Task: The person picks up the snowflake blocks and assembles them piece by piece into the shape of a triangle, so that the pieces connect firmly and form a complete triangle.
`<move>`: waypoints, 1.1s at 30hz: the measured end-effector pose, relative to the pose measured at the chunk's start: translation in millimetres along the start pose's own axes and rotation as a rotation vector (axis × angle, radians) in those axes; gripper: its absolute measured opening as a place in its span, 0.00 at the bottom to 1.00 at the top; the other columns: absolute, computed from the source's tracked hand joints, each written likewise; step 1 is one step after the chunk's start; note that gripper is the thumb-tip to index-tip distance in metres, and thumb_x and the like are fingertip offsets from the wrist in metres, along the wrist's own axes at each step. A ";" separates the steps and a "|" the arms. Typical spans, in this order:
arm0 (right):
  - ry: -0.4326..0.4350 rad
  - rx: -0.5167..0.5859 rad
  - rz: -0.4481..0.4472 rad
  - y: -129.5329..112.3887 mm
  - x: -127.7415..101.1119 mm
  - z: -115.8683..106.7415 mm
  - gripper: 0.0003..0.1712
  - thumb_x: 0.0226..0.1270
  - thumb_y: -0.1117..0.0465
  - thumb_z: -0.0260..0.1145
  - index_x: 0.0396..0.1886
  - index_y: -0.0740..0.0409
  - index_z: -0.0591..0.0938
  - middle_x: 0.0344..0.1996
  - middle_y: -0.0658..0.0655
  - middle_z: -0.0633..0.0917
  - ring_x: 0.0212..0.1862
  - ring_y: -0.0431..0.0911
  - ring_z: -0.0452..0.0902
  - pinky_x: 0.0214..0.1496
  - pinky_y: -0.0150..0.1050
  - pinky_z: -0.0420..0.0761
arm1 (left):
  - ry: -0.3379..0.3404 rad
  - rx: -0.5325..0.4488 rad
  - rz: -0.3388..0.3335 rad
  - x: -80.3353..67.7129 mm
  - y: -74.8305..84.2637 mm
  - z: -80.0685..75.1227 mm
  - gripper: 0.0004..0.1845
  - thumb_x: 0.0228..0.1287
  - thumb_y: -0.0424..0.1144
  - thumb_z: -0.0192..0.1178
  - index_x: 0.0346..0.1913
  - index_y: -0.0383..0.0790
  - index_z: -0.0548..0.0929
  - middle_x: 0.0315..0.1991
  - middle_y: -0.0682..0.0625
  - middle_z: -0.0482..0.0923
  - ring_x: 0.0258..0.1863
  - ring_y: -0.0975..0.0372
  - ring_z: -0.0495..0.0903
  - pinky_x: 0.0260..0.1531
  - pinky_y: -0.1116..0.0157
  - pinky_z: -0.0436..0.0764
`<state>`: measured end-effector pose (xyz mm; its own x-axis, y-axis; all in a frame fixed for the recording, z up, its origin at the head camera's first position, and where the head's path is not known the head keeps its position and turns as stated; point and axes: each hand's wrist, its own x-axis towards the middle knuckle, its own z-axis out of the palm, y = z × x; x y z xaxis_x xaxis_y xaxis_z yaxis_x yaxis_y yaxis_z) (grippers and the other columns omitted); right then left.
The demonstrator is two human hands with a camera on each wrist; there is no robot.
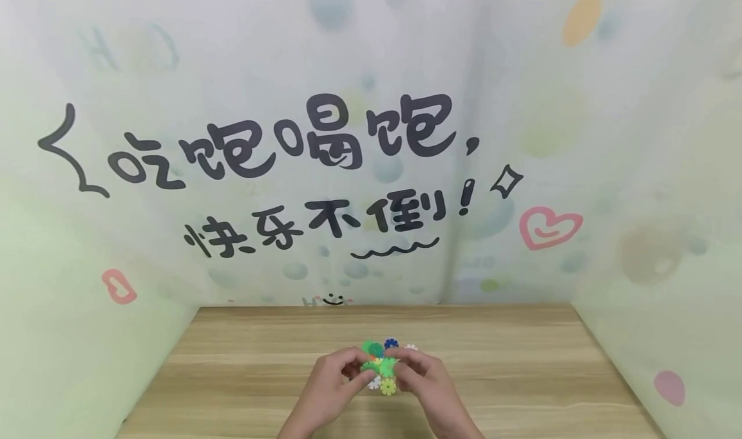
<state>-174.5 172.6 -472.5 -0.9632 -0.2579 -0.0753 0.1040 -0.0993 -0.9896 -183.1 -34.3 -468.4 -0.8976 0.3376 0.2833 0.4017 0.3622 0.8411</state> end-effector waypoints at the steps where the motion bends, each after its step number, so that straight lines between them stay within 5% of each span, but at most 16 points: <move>1: -0.011 -0.001 0.000 -0.1 0.0 0.0 0.24 0.65 0.55 0.62 0.56 0.65 0.75 0.32 0.52 0.74 0.32 0.43 0.68 0.39 0.36 0.74 | 0.003 0.006 0.006 0.0 0.3 -0.1 0.07 0.58 0.50 0.63 0.34 0.53 0.81 0.24 0.62 0.74 0.22 0.69 0.72 0.22 0.71 0.75; 8: -0.096 -0.071 -0.023 3.0 -0.1 -2.1 0.23 0.69 0.54 0.58 0.59 0.59 0.74 0.32 0.51 0.73 0.33 0.42 0.68 0.40 0.38 0.75 | 0.025 0.077 0.017 -1.1 5.1 -1.2 0.05 0.57 0.47 0.64 0.33 0.52 0.82 0.24 0.64 0.73 0.23 0.71 0.71 0.23 0.72 0.75; 14: -0.113 -0.116 -0.086 5.7 0.1 -1.7 0.24 0.68 0.55 0.58 0.61 0.60 0.72 0.34 0.62 0.77 0.32 0.43 0.73 0.41 0.40 0.79 | 0.081 0.145 0.030 -3.6 9.5 -2.1 0.05 0.53 0.42 0.68 0.30 0.48 0.83 0.23 0.64 0.72 0.22 0.72 0.70 0.21 0.73 0.74; 23: -0.053 -0.152 -0.125 7.8 -0.1 2.7 0.20 0.69 0.59 0.58 0.56 0.64 0.75 0.42 0.62 0.81 0.39 0.48 0.78 0.43 0.41 0.80 | 0.113 0.211 0.093 -5.4 8.9 -0.4 0.05 0.52 0.41 0.68 0.31 0.46 0.83 0.24 0.65 0.72 0.22 0.74 0.69 0.20 0.75 0.73; 33: 0.005 -0.268 -0.162 12.3 -4.4 1.9 0.20 0.69 0.55 0.57 0.56 0.61 0.77 0.39 0.58 0.83 0.36 0.44 0.79 0.41 0.37 0.80 | 0.166 0.322 0.161 -9.5 13.2 7.2 0.06 0.51 0.39 0.70 0.27 0.47 0.81 0.23 0.65 0.69 0.21 0.74 0.67 0.20 0.77 0.69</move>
<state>-168.5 170.7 -484.0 -0.9632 -0.2546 0.0858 -0.1191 0.1184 -0.9858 -168.0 -26.4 -463.3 -0.8252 0.2768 0.4924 0.5522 0.5794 0.5995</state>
